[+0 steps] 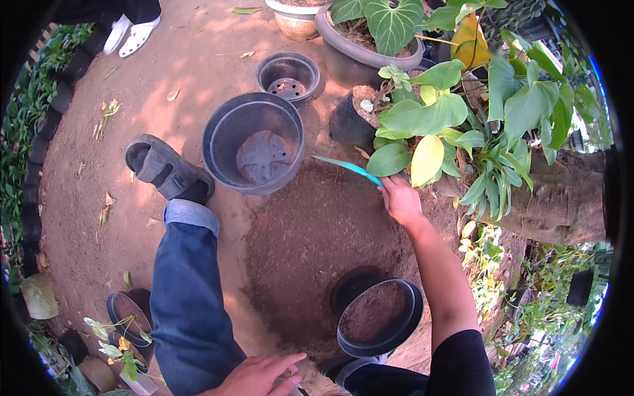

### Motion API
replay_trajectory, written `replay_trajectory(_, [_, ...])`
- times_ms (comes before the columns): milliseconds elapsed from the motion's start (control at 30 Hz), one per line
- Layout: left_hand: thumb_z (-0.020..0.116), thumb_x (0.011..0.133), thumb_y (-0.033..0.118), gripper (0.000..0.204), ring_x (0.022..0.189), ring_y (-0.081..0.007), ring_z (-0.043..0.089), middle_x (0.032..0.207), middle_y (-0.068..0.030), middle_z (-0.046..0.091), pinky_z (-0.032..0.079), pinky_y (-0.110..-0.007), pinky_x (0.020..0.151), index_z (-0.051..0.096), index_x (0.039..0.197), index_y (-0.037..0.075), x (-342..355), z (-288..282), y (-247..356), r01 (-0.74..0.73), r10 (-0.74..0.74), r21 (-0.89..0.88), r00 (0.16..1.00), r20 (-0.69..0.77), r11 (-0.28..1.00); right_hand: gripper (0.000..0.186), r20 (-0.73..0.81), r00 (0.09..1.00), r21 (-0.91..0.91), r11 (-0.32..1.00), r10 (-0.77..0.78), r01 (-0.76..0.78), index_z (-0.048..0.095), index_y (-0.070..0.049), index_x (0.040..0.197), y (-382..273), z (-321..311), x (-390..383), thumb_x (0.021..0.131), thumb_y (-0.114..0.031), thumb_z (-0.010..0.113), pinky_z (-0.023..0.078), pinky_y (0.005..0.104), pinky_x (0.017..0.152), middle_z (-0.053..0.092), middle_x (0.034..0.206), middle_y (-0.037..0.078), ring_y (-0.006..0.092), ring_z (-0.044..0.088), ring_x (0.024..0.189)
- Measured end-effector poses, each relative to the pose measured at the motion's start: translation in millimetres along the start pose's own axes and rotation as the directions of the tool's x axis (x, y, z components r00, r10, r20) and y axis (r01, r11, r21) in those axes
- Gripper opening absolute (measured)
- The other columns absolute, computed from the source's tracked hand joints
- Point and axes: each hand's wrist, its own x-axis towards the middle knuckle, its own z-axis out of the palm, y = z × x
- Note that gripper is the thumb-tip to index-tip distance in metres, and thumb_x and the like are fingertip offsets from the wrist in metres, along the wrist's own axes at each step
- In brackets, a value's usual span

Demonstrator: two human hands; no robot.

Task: The person sits on the ground in a garden area and uses a small green trowel to scoop soil from a pile on the ground. They repeatedly transfer the soil into a black plastic pot placed between their legs, filling it up.

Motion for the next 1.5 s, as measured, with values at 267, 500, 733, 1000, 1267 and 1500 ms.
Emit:
replay_trajectory(267, [0.055,0.087,0.016,0.036,0.088,-0.0311,0.058,0.094,-0.0132,0.061,0.045,-0.038,0.079,0.05,0.121,0.006,1.2,1.3,0.9,0.03,-0.03,0.011,0.999,0.011,1.0,0.027,0.13,0.992,-0.062,0.998,0.007,0.001,0.057,-0.01,0.111,-6.4,9.2,9.4,0.087,-0.02,0.053,0.046,0.0423,0.08,0.06,0.095,0.012,0.0299,0.057,0.094])
replay_trajectory(500, [0.055,0.087,0.015,0.033,0.08,-0.0281,0.059,0.091,-0.0121,0.061,0.046,-0.036,0.072,0.052,0.119,0.006,2.7,0.9,-1.4,-0.002,0.002,-0.011,1.0,-0.007,1.0,0.033,0.132,0.991,-0.054,0.998,-0.004,0.011,0.054,-0.016,0.119,15.6,4.3,-19.4,0.088,-0.025,0.051,0.045,0.0406,0.082,0.06,0.092,0.008,0.0276,0.058,0.093])
replay_trajectory(733, [0.055,0.087,0.013,0.032,0.075,-0.0266,0.058,0.087,-0.0111,0.06,0.046,-0.035,0.068,0.054,0.117,0.004,5.2,-0.9,2.3,0.009,-0.009,-0.072,1.0,0.002,0.997,0.031,0.072,0.98,0.022,0.982,0.187,-0.189,0.056,-0.019,0.116,36.2,15.2,-15.7,0.088,-0.03,0.049,0.047,0.0454,0.077,0.063,0.091,0.012,0.0331,0.061,0.084])
replay_trajectory(1000, [0.055,0.086,0.013,0.034,0.078,-0.0275,0.059,0.091,-0.0119,0.061,0.047,-0.035,0.07,0.052,0.119,0.004,7.2,-0.8,-0.1,-0.03,0.03,-0.028,1.0,-0.005,0.999,0.039,0.282,0.883,0.082,0.907,0.376,-0.413,0.057,-0.025,0.119,40.1,34.0,3.3,0.088,-0.045,0.047,0.046,0.0447,0.087,0.063,0.106,0.013,0.0349,0.058,0.099])
replay_trajectory(1267, [0.054,0.087,0.014,0.035,0.079,-0.0274,0.059,0.092,-0.012,0.061,0.046,-0.036,0.071,0.051,0.12,0.005,9.0,-0.6,4.8,-0.017,0.018,-0.043,1.0,0.019,0.999,0.043,0.418,0.873,0.039,0.955,0.25,-0.292,0.057,-0.025,0.12,29.7,16.0,15.3,0.089,-0.051,0.041,0.044,0.0448,0.09,0.063,0.104,0.015,0.0352,0.057,0.101])
replay_trajectory(1500, [0.053,0.089,0.016,0.034,0.081,-0.0277,0.058,0.094,-0.012,0.06,0.046,-0.036,0.073,0.05,0.121,0.006,6.4,7.8,5.0,0.037,-0.037,-0.01,0.999,0.018,0.999,0.038,0.457,0.856,0.029,0.958,0.241,-0.286,0.062,-0.02,0.109,23.7,-13.2,2.8,0.089,-0.046,0.043,0.045,0.0452,0.084,0.065,0.093,0.015,0.0365,0.059,0.093])
